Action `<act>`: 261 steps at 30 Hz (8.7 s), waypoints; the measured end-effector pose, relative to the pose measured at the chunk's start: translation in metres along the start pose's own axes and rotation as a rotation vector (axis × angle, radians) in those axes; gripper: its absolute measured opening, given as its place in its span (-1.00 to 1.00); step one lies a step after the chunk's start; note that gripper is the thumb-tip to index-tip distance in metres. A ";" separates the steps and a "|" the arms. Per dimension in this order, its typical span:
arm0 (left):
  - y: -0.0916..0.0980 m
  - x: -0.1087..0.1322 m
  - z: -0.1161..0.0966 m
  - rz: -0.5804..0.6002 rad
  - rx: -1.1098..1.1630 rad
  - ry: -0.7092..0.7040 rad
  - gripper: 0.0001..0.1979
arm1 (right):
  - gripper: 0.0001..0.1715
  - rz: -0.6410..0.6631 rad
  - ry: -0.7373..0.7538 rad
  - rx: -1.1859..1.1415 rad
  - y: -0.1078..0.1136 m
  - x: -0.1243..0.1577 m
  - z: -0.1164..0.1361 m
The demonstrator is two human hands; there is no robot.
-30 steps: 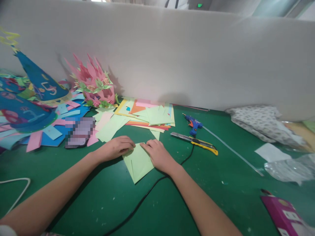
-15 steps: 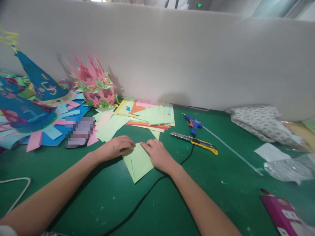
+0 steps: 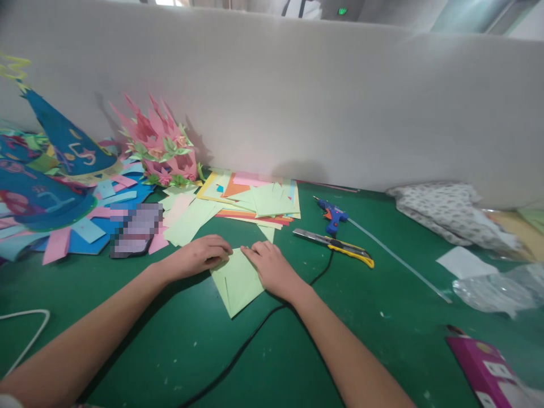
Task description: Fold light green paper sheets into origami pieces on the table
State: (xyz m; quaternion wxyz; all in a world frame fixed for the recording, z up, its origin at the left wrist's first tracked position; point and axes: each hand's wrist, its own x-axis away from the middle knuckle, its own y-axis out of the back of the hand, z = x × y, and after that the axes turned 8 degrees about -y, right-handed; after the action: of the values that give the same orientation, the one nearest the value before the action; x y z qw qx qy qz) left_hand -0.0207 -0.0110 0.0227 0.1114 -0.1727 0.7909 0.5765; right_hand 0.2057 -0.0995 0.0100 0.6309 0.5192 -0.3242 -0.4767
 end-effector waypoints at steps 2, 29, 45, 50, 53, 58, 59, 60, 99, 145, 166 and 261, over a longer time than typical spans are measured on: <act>0.000 -0.001 0.000 0.009 -0.001 -0.010 -0.80 | -0.47 -0.006 0.000 0.005 0.000 0.000 0.000; 0.014 0.003 -0.008 -0.014 0.037 0.041 -0.80 | -0.34 -0.022 -0.042 -0.040 0.002 0.002 0.002; 0.011 0.001 -0.009 -0.018 0.025 0.100 -0.79 | -0.44 0.021 -0.082 0.009 0.006 0.001 0.008; 0.013 0.002 -0.011 0.021 -0.009 0.106 -0.79 | -0.44 0.011 -0.082 0.014 0.005 0.002 0.007; 0.016 0.003 -0.012 0.052 -0.024 0.125 -0.78 | -0.45 0.021 -0.082 0.019 0.004 0.002 0.007; 0.018 0.005 -0.014 0.095 -0.056 0.205 -0.77 | -0.44 0.009 -0.074 0.014 0.003 0.002 0.006; 0.018 0.005 -0.015 0.100 -0.057 0.222 -0.77 | -0.44 0.009 -0.074 0.014 0.003 0.002 0.006; 0.017 0.004 -0.016 0.102 -0.056 0.239 -0.77 | -0.44 0.011 -0.074 0.014 0.004 0.002 0.006; -0.004 -0.013 -0.021 0.069 0.010 0.086 -0.70 | -0.48 -0.120 -0.058 -0.082 -0.001 0.003 0.003; -0.013 -0.011 -0.022 0.018 -0.052 0.145 -0.70 | -0.47 -0.106 -0.073 0.057 0.003 0.003 0.003; -0.018 -0.011 -0.028 0.080 -0.235 0.159 -0.77 | -0.49 -0.182 -0.130 -0.049 -0.002 0.003 0.003; -0.020 -0.010 -0.017 -0.536 0.861 0.646 -0.70 | -0.49 -0.090 -0.399 -1.150 0.011 0.007 -0.017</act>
State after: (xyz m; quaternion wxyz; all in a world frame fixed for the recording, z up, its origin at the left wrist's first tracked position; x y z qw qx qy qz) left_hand -0.0029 -0.0316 0.0142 0.0669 -0.4718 0.8760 0.0746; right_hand 0.2261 -0.1001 0.0154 0.7164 0.0091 -0.1045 -0.6898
